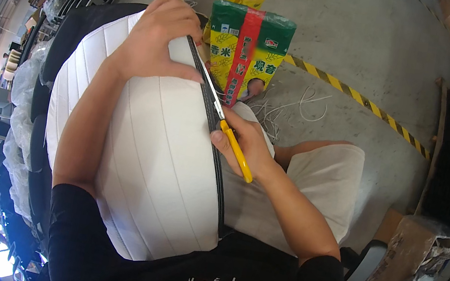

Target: Trim excess white fabric from a chair seat or back component using scissors.

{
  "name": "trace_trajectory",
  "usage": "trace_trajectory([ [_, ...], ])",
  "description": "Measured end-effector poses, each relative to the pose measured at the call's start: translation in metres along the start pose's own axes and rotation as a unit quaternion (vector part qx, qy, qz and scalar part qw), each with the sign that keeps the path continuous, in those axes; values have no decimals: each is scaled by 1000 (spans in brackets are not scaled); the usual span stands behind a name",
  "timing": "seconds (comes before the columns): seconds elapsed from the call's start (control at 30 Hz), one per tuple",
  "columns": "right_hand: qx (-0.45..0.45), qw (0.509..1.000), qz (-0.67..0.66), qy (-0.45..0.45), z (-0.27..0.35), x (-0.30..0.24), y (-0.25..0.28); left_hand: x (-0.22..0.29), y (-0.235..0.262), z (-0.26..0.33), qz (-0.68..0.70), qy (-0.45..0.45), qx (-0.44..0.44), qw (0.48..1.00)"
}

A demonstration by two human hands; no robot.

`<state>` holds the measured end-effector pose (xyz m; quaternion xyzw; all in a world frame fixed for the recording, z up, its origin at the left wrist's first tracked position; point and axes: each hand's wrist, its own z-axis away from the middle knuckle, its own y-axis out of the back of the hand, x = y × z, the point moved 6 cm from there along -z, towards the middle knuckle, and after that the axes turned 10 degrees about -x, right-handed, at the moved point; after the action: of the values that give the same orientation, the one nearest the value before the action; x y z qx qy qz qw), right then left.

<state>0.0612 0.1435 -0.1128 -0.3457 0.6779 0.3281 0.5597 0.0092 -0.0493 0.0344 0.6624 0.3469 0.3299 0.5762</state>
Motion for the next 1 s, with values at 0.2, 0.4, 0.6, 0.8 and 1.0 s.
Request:
trace_trajectory([
  [0.2, -4, 1000, -8, -2, 2, 6, -3, -36, 2, 10, 98, 189, -16, 977],
  [0.4, -15, 999, -3, -28, -15, 7, 4, -36, 1, 7, 116, 136, 7, 984],
  [0.6, -45, 998, 6, -53, -32, -7, 8, -35, 3, 15, 105, 110, 43, 987],
  [0.8, -34, 999, -4, -41, -27, 2, 12, -33, 4, 11, 93, 114, 40, 988],
  [1.0, -10, 1000, 4, 3, -29, 1, 14, -35, 3, 14, 98, 104, 52, 988],
])
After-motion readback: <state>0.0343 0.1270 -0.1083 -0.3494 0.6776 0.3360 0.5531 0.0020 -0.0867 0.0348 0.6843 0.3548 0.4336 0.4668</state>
